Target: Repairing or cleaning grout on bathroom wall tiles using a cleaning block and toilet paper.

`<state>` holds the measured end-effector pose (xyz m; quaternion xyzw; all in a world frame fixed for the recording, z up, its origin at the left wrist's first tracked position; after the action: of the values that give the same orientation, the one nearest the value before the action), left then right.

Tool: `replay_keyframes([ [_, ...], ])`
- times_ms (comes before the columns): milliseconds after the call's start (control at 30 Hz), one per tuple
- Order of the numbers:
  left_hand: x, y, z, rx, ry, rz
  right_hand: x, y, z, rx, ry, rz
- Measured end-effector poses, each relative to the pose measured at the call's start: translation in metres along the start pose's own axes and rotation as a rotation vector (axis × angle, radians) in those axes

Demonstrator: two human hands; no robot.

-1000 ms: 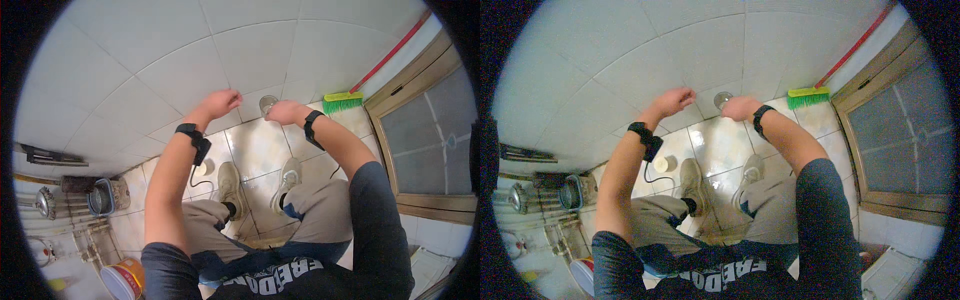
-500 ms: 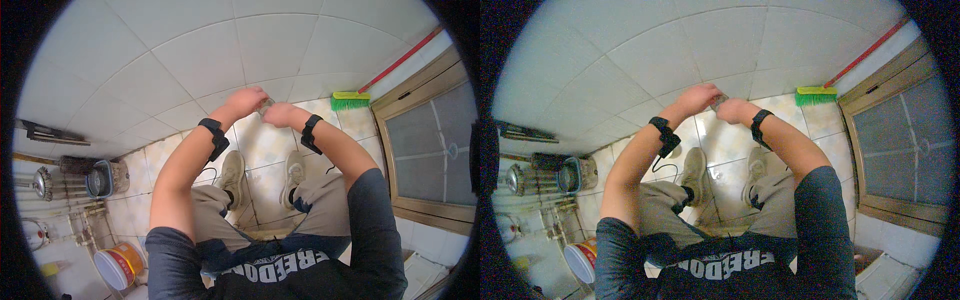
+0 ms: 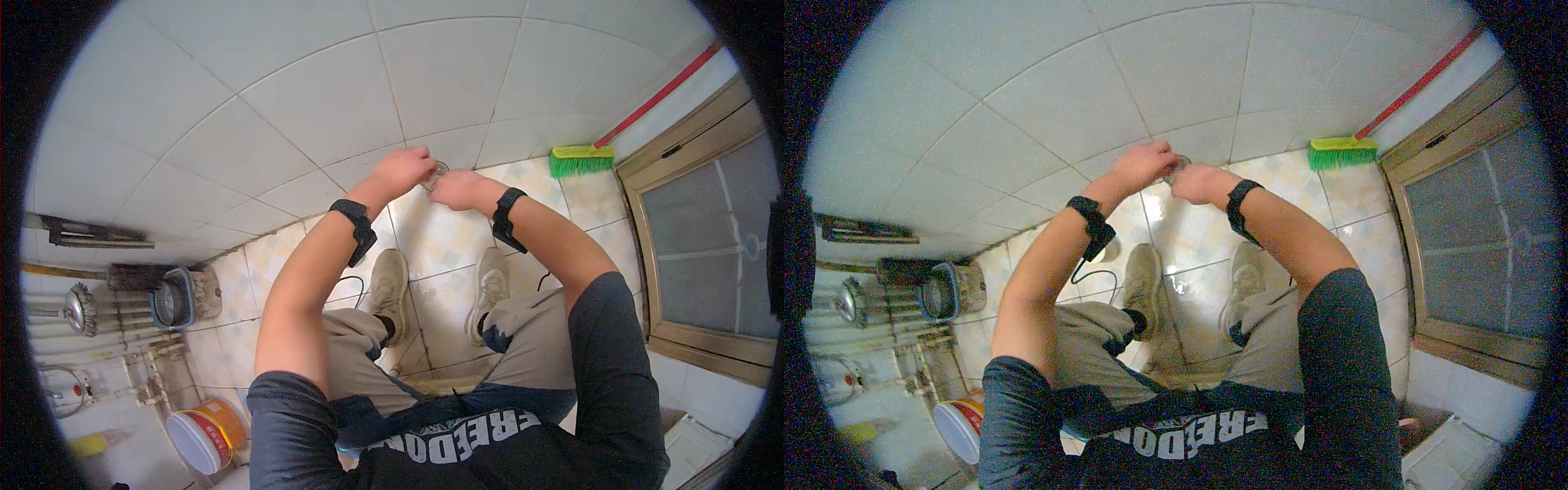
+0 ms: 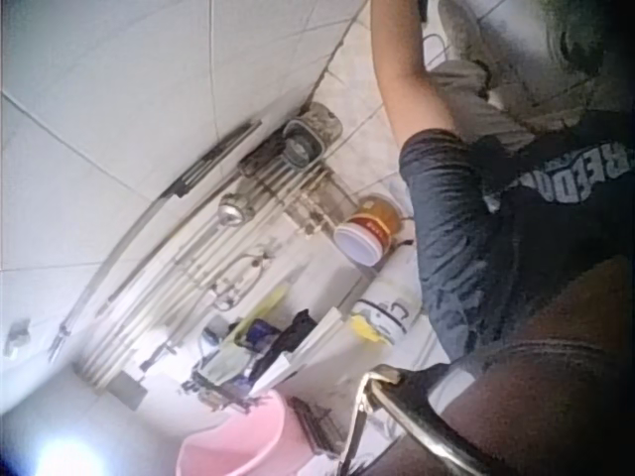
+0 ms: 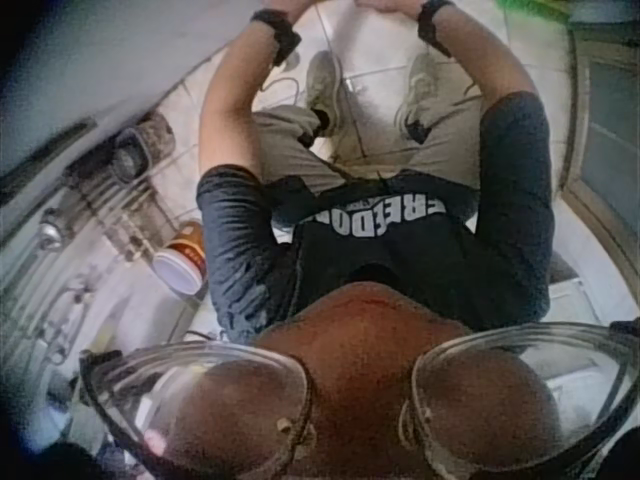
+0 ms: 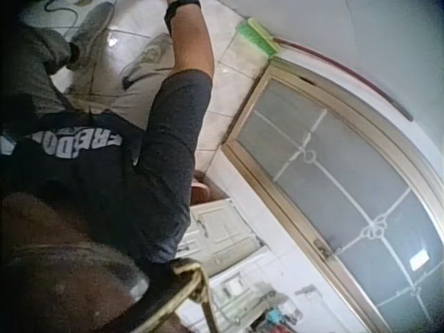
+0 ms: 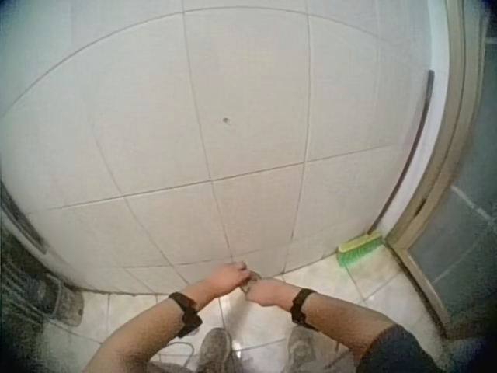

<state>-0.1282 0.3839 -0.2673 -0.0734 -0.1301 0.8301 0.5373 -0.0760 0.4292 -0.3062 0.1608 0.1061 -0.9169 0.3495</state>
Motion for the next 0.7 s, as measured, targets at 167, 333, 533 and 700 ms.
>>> replay_keyframes([
  [167, 0.0, -0.002, -0.001, 0.016, 0.014, -0.03, 0.005, 0.001, -0.001, 0.033, -0.029, 0.017],
  [333, -0.002, -0.002, 0.005, 0.028, -0.001, 0.031, 0.008, -0.001, 0.002, 0.031, -0.027, -0.01],
  [533, -0.001, 0.002, 0.055, 0.02, -0.193, 0.042, 0.005, -0.012, -0.005, 0.103, -0.047, -0.079],
  [700, -0.018, 0.016, 0.153, 0.034, -0.597, 0.119, -0.003, -0.034, -0.03, 0.147, -0.123, -0.117],
])
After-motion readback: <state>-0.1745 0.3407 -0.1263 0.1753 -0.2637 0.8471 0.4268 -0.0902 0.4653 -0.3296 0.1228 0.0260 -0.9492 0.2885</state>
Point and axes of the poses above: each hand's wrist, its own x-axis towards the middle knuckle, its own z-axis out of the back of the hand, y = z × x, the point moved 7 cm from there along x, towards the middle knuckle, and after that the axes turned 4 degrees about -x, right-handed, at the moved point
